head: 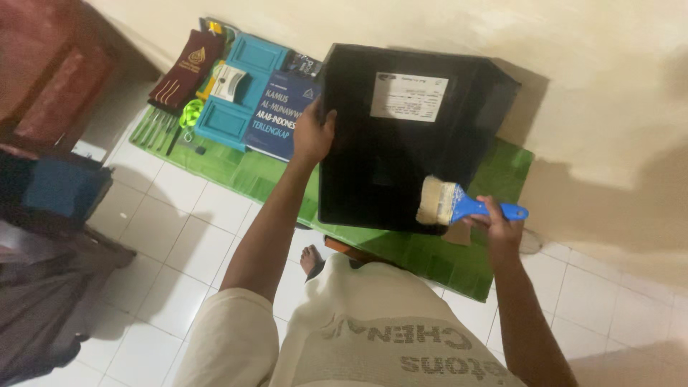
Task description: The person uses a blue-handled brush to wipe the interior and exterior surfaces of a black rectangular box. They rotate the box to access different sides and continue brushing until the end of the clip.
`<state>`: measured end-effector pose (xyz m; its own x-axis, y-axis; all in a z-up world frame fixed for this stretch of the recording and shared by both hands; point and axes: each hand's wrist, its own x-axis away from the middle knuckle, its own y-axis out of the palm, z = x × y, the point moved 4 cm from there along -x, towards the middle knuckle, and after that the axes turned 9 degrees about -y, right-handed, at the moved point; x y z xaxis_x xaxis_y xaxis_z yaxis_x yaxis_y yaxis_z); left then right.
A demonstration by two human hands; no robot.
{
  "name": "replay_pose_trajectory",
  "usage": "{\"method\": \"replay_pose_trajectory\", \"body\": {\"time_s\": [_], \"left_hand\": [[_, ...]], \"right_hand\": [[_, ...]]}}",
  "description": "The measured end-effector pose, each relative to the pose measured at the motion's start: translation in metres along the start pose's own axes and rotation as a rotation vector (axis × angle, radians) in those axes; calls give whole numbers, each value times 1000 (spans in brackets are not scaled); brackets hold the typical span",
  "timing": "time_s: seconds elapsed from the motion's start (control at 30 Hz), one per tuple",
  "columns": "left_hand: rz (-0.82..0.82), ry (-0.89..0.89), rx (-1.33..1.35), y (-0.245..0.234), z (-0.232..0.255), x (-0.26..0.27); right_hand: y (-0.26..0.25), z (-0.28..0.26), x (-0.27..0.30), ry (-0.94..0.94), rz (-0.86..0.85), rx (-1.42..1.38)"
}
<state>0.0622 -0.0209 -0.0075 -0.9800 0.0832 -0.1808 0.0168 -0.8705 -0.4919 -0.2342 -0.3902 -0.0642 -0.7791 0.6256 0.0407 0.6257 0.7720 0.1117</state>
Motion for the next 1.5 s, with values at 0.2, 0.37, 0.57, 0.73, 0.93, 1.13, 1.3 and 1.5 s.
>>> {"method": "replay_pose_trajectory", "body": {"time_s": [0.2, 0.37, 0.57, 0.73, 0.93, 1.13, 1.3, 1.5], "left_hand": [[-174, -68, 431, 34, -49, -4], [-252, -143, 317, 31, -50, -8], [-220, -112, 54, 16, -34, 1], [-237, -117, 154, 18, -35, 10], [-273, -265, 74, 20, -43, 15], [-267, -297, 72, 21, -51, 21], [-277, -306, 140, 33, -67, 42], [-194, -195, 177, 43, -99, 99]], "right_hand": [[6, -19, -27, -36, 90, 23], [17, -45, -34, -86, 131, 124], [0, -55, -40, -167, 319, 0], [-1, -30, -35, -182, 137, 97], [20, 14, -24, 48, -54, 371], [6, 59, -19, 174, -116, 830], [1, 77, -19, -131, -223, 1079], [6, 77, 6, -374, -163, 1041]]}}
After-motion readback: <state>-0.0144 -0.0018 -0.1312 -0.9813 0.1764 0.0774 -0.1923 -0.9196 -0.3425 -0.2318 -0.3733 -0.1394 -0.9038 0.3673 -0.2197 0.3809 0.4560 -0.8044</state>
